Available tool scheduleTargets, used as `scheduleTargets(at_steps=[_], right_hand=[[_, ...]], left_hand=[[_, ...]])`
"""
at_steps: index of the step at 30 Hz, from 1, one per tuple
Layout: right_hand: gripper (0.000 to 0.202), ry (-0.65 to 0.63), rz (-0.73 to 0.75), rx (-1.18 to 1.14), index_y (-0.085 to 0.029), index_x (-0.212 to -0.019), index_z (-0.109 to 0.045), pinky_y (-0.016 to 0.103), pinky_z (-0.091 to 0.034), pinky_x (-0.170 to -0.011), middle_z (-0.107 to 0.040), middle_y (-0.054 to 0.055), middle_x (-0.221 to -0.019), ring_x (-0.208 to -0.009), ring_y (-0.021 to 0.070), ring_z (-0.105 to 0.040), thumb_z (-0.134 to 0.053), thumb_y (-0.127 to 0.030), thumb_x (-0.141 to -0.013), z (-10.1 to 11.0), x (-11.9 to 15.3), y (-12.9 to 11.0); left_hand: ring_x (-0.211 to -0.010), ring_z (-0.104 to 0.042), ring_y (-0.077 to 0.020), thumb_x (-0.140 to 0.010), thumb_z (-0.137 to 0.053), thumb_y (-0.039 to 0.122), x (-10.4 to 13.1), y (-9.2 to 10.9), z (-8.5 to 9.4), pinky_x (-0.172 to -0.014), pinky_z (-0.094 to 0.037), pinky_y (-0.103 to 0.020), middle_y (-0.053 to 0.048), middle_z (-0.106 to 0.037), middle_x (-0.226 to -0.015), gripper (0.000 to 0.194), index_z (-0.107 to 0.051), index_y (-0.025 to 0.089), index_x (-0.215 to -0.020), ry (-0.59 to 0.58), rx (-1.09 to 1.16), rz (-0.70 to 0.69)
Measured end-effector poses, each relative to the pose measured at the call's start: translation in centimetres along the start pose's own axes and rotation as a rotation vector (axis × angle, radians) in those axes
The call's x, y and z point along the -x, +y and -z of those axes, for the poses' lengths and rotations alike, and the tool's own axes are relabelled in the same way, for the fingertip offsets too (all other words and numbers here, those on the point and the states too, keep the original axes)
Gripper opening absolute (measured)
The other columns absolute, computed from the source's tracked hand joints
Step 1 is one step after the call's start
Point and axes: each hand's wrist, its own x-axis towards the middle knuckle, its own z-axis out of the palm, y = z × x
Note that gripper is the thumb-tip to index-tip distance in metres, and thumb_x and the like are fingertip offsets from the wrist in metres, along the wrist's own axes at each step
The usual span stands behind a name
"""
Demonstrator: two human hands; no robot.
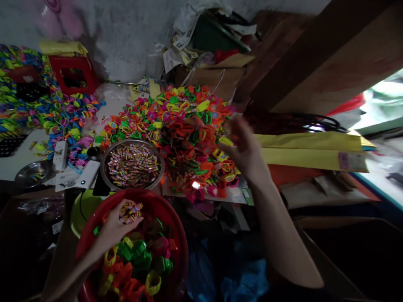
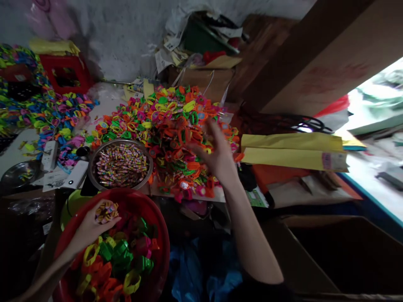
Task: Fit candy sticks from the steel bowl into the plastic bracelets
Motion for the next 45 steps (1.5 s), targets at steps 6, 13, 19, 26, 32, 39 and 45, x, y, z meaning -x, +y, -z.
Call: scheduleTargets(at_steps=[6,13,19,26,32,39,45], right_hand=[[0.051,-0.294,0.300,-0.011,-0.024,-0.141,-0.035,0.045,-0.035,-0.106,-0.045,0.011,-0.137,-0.131,0.0249,-0.037,-0.046,-0.038,-0.093,-4.7,5.7,-7.0],[0.061,-0.740,0.271,-0.199,-0.007,-0.140,-0.033,0.047,-0.020,-0.115,-0.038,0.019,-0.142,-0.137,0.0241,-0.027,-0.036,-0.048,-0.095,-12.3,13.0,-8.9],[0.052,-0.790,0.209,-0.281,-0.005,-0.134,-0.041,0.037,-0.030,-0.112,-0.042,0.017,-0.140,-0.133,0.0186,-0.035,-0.043,-0.038,-0.095,-11.9,13.3,-8.5],[0.052,-0.789,0.315,-0.215,-0.006,-0.134,-0.041,0.046,-0.016,-0.116,-0.033,0.020,-0.145,-0.138,0.0235,-0.024,-0.044,-0.038,-0.094,-12.6,14.0,-9.6],[0.062,-0.710,0.123,-0.504,-0.013,-0.142,-0.031,0.043,-0.020,-0.114,-0.028,0.016,-0.148,-0.139,0.0207,-0.023,-0.026,-0.053,-0.096,-12.0,12.3,-8.4],[0.061,-0.861,0.091,-0.577,-0.019,-0.145,-0.028,0.040,-0.018,-0.115,-0.031,0.009,-0.148,-0.139,0.0190,-0.023,-0.019,-0.055,-0.097,-11.7,11.3,-7.9],[0.035,-0.791,-0.279,-0.052,-0.014,-0.117,-0.056,0.040,-0.041,-0.099,-0.058,0.014,-0.119,-0.115,0.0246,-0.053,-0.044,-0.037,-0.094,-10.5,13.2,-4.3]], left_hand=[[-0.083,-0.067,-0.0193,-0.073,-0.066,0.030,0.4,0.2,-1.0,-0.076,-0.055,-0.031,-0.005,-0.069,-0.094,0.030,-0.055,0.018,-0.098,-0.140,-0.011,-0.030],[-0.104,-0.061,-0.0275,-0.071,-0.059,0.025,0.7,-1.2,-1.6,-0.086,-0.052,-0.036,-0.010,-0.060,-0.120,0.048,-0.051,0.014,-0.117,-0.247,-0.012,-0.084],[-0.105,-0.058,-0.0280,-0.069,-0.059,0.026,0.8,-0.7,-1.6,-0.087,-0.049,-0.037,-0.013,-0.063,-0.113,0.053,-0.051,0.011,-0.119,-0.405,-0.066,-0.028],[-0.104,-0.058,-0.0279,-0.069,-0.061,0.023,0.2,-1.6,-2.7,-0.086,-0.046,-0.034,-0.008,-0.067,-0.101,0.040,-0.065,0.015,-0.108,-0.384,-0.017,-0.034],[-0.109,-0.058,-0.0258,-0.069,-0.063,0.025,0.3,-0.4,-2.2,-0.091,-0.046,-0.035,-0.009,-0.061,-0.117,0.052,-0.054,0.017,-0.119,-0.330,0.053,-0.010],[-0.094,-0.063,-0.0248,-0.067,-0.063,0.024,-0.2,-0.7,-2.0,-0.079,-0.052,-0.033,-0.008,-0.065,-0.101,0.038,-0.055,0.016,-0.104,-0.357,0.195,0.038],[-0.076,-0.062,-0.0158,-0.067,-0.066,0.024,-0.1,-0.4,-2.2,-0.072,-0.053,-0.028,-0.001,-0.062,-0.083,0.027,-0.051,0.017,-0.088,-0.219,0.212,0.079]])
